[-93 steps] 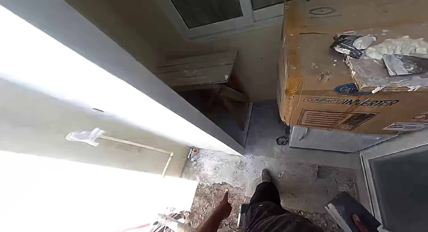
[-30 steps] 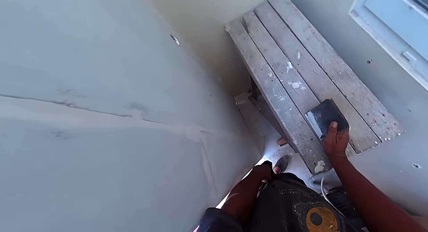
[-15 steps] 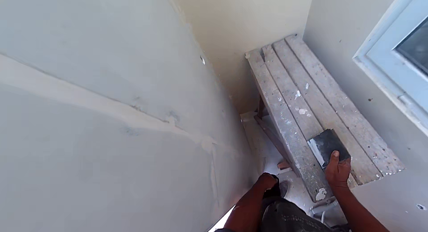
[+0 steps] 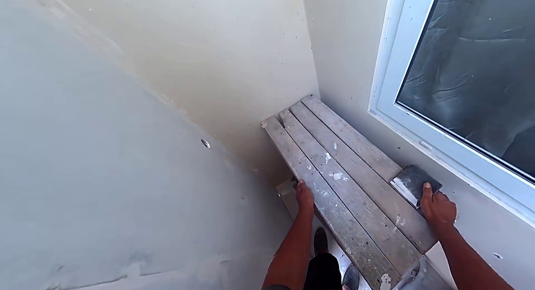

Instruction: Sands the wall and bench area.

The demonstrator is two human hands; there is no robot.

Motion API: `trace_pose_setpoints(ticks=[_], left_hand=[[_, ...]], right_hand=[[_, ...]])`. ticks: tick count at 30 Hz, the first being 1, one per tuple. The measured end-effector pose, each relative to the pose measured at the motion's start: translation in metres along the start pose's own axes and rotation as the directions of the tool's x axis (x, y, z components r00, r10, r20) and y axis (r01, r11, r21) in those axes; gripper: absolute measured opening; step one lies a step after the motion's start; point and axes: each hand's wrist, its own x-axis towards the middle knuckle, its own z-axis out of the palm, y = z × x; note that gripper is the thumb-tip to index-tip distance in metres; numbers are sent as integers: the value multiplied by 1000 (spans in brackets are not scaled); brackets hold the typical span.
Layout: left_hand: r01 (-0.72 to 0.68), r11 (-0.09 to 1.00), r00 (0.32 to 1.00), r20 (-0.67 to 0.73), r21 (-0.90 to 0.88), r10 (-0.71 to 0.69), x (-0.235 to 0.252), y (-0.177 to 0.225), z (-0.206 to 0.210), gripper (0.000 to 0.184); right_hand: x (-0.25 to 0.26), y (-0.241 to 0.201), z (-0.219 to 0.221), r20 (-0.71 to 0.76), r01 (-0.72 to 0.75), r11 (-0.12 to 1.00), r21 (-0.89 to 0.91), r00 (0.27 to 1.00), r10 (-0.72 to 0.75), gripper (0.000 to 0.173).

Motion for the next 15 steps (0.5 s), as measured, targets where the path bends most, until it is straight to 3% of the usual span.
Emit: trace_pose_setpoints(ticks=[3, 11, 14, 15], left_hand=[[-41, 999, 996, -84, 4, 41, -5, 0, 10, 63], [-107, 994, 993, -49, -2, 107, 2, -3, 19, 59], [-103, 994, 992, -74, 45, 106, 6, -1, 19, 59], [-94, 994, 992, -85, 56, 98, 6, -1, 18, 59]], right_hand=[[-6, 5, 6, -39, -4, 1000, -9, 999, 4, 75], [-18, 19, 6, -92, -6, 1000, -6, 996, 6, 73], [-31, 29, 7, -345, 109, 977, 183, 938, -39, 64], [-42, 33, 6, -430, 120, 943, 309, 902, 26, 60]])
